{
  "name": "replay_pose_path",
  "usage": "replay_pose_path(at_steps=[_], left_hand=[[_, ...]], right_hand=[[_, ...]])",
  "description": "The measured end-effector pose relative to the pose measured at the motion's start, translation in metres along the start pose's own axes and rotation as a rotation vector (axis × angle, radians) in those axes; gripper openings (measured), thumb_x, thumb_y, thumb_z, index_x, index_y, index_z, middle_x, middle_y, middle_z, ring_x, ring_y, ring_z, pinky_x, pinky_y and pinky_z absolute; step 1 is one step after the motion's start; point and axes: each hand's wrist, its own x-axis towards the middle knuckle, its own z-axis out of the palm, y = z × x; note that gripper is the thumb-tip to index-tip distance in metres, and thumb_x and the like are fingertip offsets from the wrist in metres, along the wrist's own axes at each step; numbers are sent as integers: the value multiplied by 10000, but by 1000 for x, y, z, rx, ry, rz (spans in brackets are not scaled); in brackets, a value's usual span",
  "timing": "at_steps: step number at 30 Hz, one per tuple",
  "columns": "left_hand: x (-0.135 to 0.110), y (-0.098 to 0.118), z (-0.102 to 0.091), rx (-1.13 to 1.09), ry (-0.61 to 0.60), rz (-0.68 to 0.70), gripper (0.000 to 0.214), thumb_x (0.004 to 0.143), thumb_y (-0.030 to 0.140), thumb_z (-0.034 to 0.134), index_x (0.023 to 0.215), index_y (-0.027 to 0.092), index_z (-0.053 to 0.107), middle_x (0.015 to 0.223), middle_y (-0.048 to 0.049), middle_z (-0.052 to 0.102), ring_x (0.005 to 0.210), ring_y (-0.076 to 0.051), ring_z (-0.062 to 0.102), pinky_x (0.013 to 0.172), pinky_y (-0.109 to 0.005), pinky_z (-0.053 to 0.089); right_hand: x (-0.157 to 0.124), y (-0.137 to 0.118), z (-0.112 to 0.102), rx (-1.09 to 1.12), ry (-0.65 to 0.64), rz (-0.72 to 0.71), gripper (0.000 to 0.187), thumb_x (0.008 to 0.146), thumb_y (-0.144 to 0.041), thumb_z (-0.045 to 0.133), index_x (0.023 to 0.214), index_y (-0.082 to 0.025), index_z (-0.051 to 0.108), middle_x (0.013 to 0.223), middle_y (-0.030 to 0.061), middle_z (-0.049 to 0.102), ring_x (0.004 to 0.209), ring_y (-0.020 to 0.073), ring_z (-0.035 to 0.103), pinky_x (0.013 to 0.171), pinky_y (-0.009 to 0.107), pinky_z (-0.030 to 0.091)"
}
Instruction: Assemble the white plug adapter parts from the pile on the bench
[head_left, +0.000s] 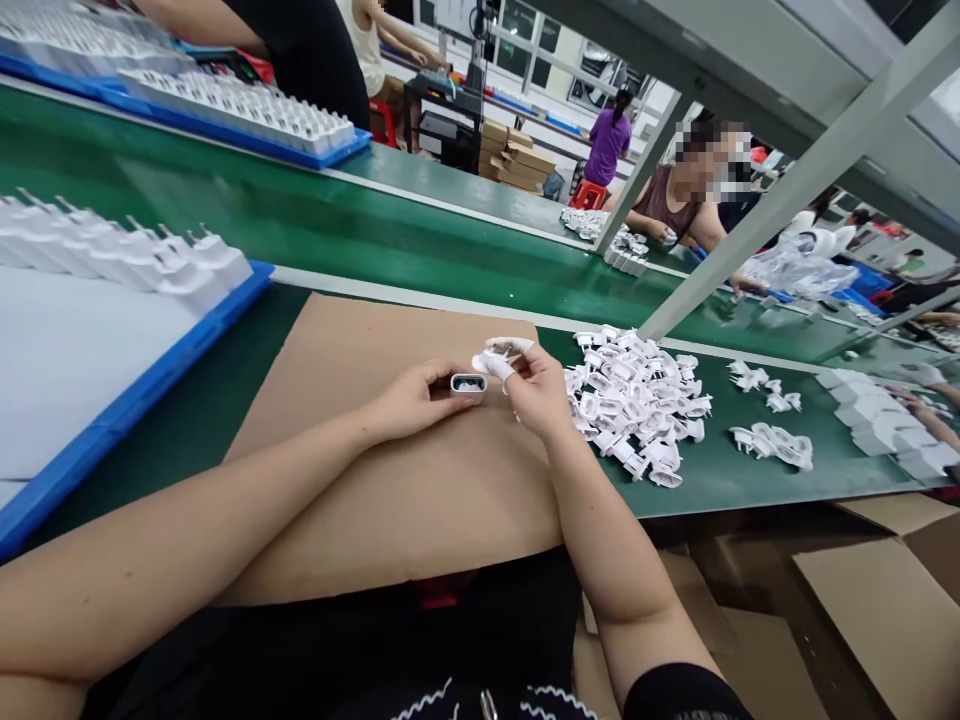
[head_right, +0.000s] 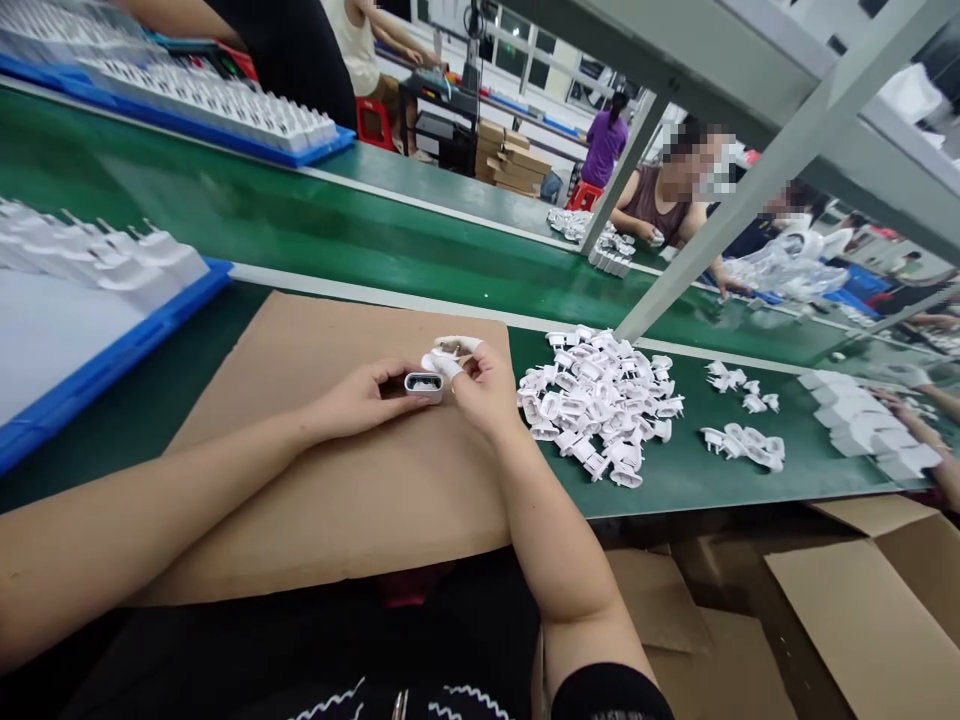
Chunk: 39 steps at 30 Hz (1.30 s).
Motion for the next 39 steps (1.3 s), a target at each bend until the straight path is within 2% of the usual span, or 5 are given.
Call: replay_pose_path(at_steps=[7, 15, 23, 30, 39], left_hand=[[0, -1, 1, -37, 17, 44, 455, 812, 515, 778, 1176, 248, 715, 1189, -66, 748, 1105, -299, 692, 980, -441, 548], [0, -2, -2, -3, -17, 78, 483, 767, 549, 808, 1152, 263, 752, 1166, -82, 758, 1082, -309, 698, 979, -449, 538], [3, -5, -3, -25, -58, 81, 404, 789, 560, 787, 1017, 228, 752, 1005, -64, 766, 945, -298, 702, 837, -406, 536], [2, -3, -4, 1, -76, 44, 406, 790, 532, 786, 1036, 214, 734, 1010, -60, 753, 944, -275, 681, 844, -382, 519], [2, 0, -6, 57, -59, 33, 368, 771, 531, 766, 911, 195, 711, 925, -51, 736, 897, -263, 671, 804, -362, 503]], right_hand=[[0, -9, 1, 445, -158, 117, 361, 719, -430, 850, 973, -233, 685, 1016, 31, 725, 884, 165, 661, 828, 333, 581], [-4, -7, -2, -221, -19, -182, 429, 889, -249, 626, 1317, -252, 624, 1315, 88, 625, 1030, 172, 640, 985, 364, 542], [-11, -18, -3, -590, -353, -366, 356, 893, -84, 542, 1194, -208, 687, 1140, 89, 686, 1097, 249, 598, 1000, 412, 501], [-10, -8, 1, -566, -176, -476, 294, 934, -81, 532, 1143, -232, 674, 1023, 82, 674, 1030, 255, 616, 938, 403, 504], [-11, -6, 7, -677, -218, -502, 272, 800, -27, 525, 979, -183, 657, 943, 88, 647, 940, 255, 585, 828, 377, 486]])
